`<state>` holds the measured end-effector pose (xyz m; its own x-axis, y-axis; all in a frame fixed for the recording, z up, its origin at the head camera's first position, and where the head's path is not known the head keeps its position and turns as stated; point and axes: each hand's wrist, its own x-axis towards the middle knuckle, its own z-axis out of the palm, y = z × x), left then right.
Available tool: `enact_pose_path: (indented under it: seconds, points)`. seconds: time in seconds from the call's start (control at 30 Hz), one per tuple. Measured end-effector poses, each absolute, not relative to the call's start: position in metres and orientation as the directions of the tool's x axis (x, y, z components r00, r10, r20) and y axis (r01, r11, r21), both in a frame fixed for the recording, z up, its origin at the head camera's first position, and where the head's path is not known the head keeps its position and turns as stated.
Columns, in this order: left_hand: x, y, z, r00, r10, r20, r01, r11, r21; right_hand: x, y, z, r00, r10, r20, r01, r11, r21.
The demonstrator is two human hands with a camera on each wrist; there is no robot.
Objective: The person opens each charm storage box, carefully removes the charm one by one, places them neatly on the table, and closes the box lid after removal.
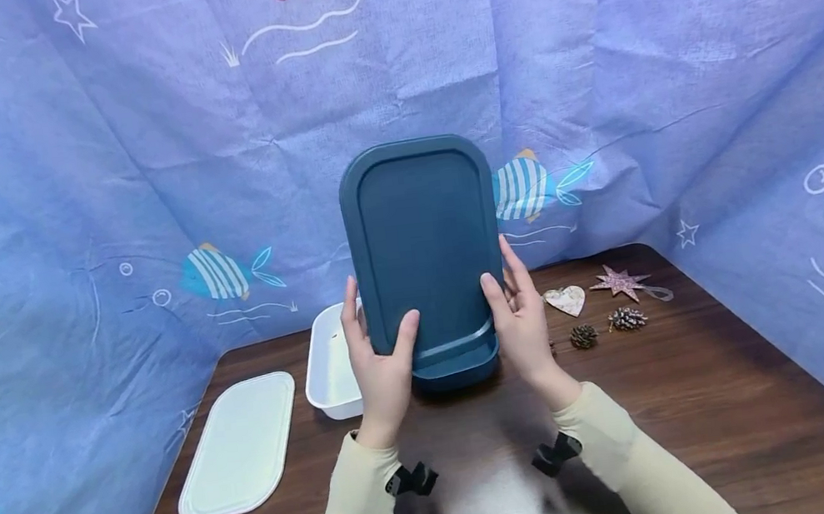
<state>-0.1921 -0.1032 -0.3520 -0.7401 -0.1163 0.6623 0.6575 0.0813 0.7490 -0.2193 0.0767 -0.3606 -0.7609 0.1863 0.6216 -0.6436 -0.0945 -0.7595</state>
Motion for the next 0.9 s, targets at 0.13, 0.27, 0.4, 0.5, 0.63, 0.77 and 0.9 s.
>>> enact_pose_path:
  seconds: [0.13, 0.27, 0.4, 0.5, 0.63, 0.77, 0.9]
  points:
    - [-0.214, -0.107, -0.355, -0.732, -0.102, 0.673, 0.647, 0.203, 0.735, -0.232, 0.073, -0.365, -0.792, 0.233, 0.564, -0.591, -0.060, -0.805]
    - [-0.234, -0.111, -0.364, -0.763, -0.082, 0.641, 0.582, 0.344, 0.737, -0.247, 0.073, -0.375, -0.843, 0.200, 0.499, -0.507, 0.012, -0.862]
    - [-0.252, -0.110, -0.379, -0.834, -0.080, 0.545, 0.476, 0.393, 0.787, -0.259, 0.076, -0.390, -0.895, 0.168, 0.413, -0.399, 0.114, -0.910]
    - [-0.263, -0.109, -0.392, -0.880, -0.080, 0.468, 0.404, 0.392, 0.827, -0.267, 0.076, -0.402, -0.923, 0.173, 0.343, -0.317, 0.159, -0.935]
    - [-0.273, -0.109, -0.408, -0.919, -0.080, 0.385, 0.324, 0.401, 0.857, -0.277, 0.074, -0.417, -0.951, 0.168, 0.259, -0.223, 0.205, -0.953]
    - [-0.279, -0.109, -0.422, -0.945, -0.076, 0.319, 0.260, 0.420, 0.870, -0.286, 0.073, -0.432, -0.966, 0.154, 0.206, -0.155, 0.291, -0.944]
    - [-0.283, -0.110, -0.431, -0.958, -0.081, 0.276, 0.219, 0.419, 0.881, -0.292, 0.073, -0.442, -0.971, 0.152, 0.186, -0.124, 0.348, -0.929]
